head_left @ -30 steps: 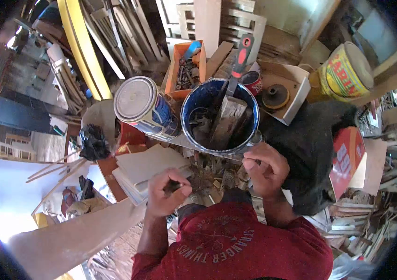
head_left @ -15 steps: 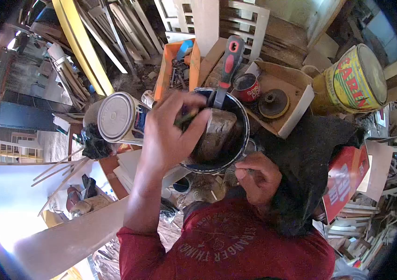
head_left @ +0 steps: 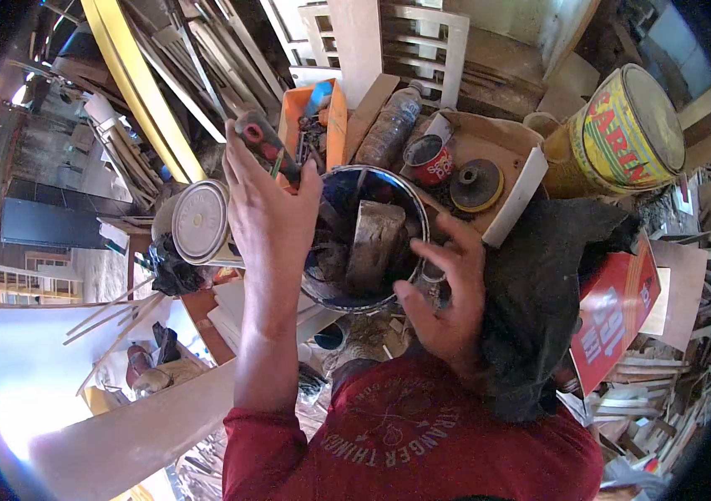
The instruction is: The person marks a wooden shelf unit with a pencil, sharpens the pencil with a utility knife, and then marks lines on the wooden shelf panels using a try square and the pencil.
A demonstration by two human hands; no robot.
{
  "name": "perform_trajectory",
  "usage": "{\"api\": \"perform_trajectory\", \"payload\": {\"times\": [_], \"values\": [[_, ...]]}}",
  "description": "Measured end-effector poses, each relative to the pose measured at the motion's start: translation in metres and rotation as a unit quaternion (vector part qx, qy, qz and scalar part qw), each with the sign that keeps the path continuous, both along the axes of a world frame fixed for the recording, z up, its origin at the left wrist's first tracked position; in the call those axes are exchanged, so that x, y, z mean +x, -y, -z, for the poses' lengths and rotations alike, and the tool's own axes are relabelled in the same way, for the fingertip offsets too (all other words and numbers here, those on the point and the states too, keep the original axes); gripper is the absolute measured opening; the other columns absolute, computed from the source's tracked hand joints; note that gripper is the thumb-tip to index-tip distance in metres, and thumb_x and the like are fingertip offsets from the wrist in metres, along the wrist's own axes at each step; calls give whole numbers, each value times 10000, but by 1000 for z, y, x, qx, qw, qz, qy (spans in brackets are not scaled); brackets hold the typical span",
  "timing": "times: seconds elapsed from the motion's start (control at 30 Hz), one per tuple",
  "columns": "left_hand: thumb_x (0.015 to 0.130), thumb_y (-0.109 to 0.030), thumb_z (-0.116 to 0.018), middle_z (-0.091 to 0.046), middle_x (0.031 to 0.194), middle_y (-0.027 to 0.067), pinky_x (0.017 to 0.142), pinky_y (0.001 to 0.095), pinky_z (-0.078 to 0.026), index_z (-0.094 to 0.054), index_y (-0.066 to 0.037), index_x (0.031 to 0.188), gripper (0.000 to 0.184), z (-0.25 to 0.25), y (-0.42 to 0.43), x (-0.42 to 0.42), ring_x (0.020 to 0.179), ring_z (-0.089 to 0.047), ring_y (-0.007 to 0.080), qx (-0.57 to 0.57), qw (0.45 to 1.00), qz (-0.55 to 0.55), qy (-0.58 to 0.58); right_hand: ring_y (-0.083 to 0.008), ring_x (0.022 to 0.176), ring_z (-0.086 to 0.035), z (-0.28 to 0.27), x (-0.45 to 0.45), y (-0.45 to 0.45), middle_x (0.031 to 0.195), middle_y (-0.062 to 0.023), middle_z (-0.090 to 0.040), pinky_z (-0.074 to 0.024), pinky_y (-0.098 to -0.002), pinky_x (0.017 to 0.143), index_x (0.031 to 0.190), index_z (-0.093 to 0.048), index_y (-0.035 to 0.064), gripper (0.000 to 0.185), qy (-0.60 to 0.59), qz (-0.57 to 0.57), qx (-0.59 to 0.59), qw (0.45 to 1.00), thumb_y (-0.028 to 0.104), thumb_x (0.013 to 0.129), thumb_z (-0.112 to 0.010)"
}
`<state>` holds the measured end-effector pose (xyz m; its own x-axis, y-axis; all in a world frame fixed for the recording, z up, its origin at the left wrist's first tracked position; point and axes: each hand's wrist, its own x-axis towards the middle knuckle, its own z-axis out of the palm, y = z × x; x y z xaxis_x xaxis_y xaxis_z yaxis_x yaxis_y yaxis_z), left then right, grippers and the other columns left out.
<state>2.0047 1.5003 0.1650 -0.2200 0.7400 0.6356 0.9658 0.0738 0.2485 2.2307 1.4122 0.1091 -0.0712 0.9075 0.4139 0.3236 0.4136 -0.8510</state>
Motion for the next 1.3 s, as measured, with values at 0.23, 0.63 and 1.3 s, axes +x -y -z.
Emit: {"api": "perform_trajectory", "payload": {"times": [0.23, 0.63, 1.3], "values": [[917, -83, -764, -708, 1387, 181, 934, 495, -630, -591, -33, 1516, 626, -19, 13, 21, 1203, -723, 404, 34, 993, 115, 2, -529, 1624, -283, 4, -26, -22, 1718, -320, -362, -220, -624, 1306, 1499, -649, 47, 681, 117, 23, -6, 993, 376, 931, -831], [981, -215, -698, -768, 1137, 264, 998, 520, -577, -740, -23, 1229, 316, -13, 0, 23, 1123, -728, 470, -402, 865, 296, 55, -407, 1485, -531, 0, -13, 23, 1487, -147, -683, -240, -663, 1293, 1314, -757, 112, 541, 74, -125, 39, 989, 327, 844, -915], [917, -121, -685, -788, 1043, 243, 923, 548, -610, -797, -95, 1197, 303, -8, -5, 34, 1017, -783, 415, -422, 857, 275, -109, -374, 1452, -547, 3, -10, 25, 1493, -115, -671, -250, -670, 1291, 1404, -716, 123, 576, 69, -130, 40, 988, 342, 886, -844]]}}
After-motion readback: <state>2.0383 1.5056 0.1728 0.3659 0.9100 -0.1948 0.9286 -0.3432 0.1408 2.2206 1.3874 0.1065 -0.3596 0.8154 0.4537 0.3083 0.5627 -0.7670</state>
